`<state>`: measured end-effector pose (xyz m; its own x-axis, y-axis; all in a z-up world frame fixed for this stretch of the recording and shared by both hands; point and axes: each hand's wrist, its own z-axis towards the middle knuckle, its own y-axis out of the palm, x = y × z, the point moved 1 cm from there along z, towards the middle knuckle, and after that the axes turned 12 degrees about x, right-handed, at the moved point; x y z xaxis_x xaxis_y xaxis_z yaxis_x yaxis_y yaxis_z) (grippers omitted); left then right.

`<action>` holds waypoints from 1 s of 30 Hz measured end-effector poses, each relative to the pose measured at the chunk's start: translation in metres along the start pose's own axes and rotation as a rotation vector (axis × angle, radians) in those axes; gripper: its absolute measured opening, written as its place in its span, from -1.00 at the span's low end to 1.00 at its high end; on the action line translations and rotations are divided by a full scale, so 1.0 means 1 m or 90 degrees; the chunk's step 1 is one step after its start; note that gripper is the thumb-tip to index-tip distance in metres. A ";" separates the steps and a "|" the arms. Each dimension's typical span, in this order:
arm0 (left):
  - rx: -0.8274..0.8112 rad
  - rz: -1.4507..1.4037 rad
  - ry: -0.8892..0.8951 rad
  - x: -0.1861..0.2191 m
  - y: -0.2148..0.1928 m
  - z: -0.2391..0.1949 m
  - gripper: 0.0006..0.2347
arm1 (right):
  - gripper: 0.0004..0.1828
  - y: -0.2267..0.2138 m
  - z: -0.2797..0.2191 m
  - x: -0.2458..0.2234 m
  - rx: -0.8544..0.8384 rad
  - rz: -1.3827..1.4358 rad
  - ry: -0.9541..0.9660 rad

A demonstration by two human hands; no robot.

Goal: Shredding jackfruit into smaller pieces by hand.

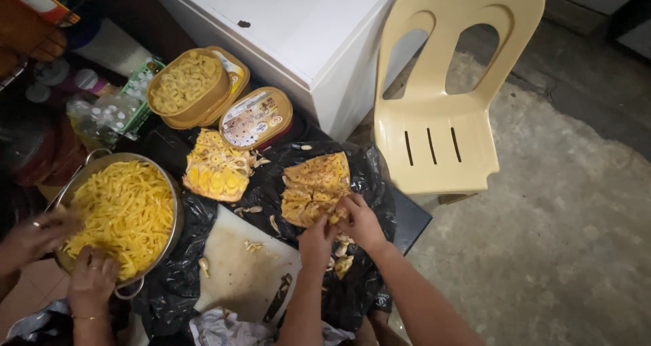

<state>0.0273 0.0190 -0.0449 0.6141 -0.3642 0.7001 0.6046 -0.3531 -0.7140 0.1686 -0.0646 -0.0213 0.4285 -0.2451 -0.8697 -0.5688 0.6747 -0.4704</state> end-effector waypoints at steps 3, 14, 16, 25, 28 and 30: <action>-0.091 0.034 -0.084 0.029 -0.027 0.009 -0.68 | -0.35 -0.014 0.010 -0.017 -0.085 -0.057 0.093; -0.044 0.014 -0.012 0.011 -0.007 -0.004 -0.56 | -0.50 -0.016 0.014 -0.013 -0.107 -0.168 -0.057; -0.053 0.059 -0.002 0.007 -0.002 -0.001 -0.60 | -0.46 -0.013 0.010 -0.014 -0.065 -0.147 -0.119; -0.116 0.262 0.104 -0.043 0.046 -0.009 -0.75 | -0.50 -0.015 0.002 -0.007 -0.079 -0.150 -0.210; -0.098 0.275 0.138 -0.045 0.039 -0.011 -0.77 | -0.52 -0.014 0.010 -0.017 -0.144 -0.191 -0.209; -0.109 0.260 0.117 -0.062 0.046 -0.015 -0.72 | -0.46 -0.012 0.012 -0.024 -0.174 -0.188 -0.202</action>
<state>0.0092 0.0123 -0.1210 0.6744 -0.6437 0.3617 0.2310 -0.2814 -0.9314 0.1736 -0.0585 0.0075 0.7670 -0.1455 -0.6249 -0.5358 0.3908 -0.7485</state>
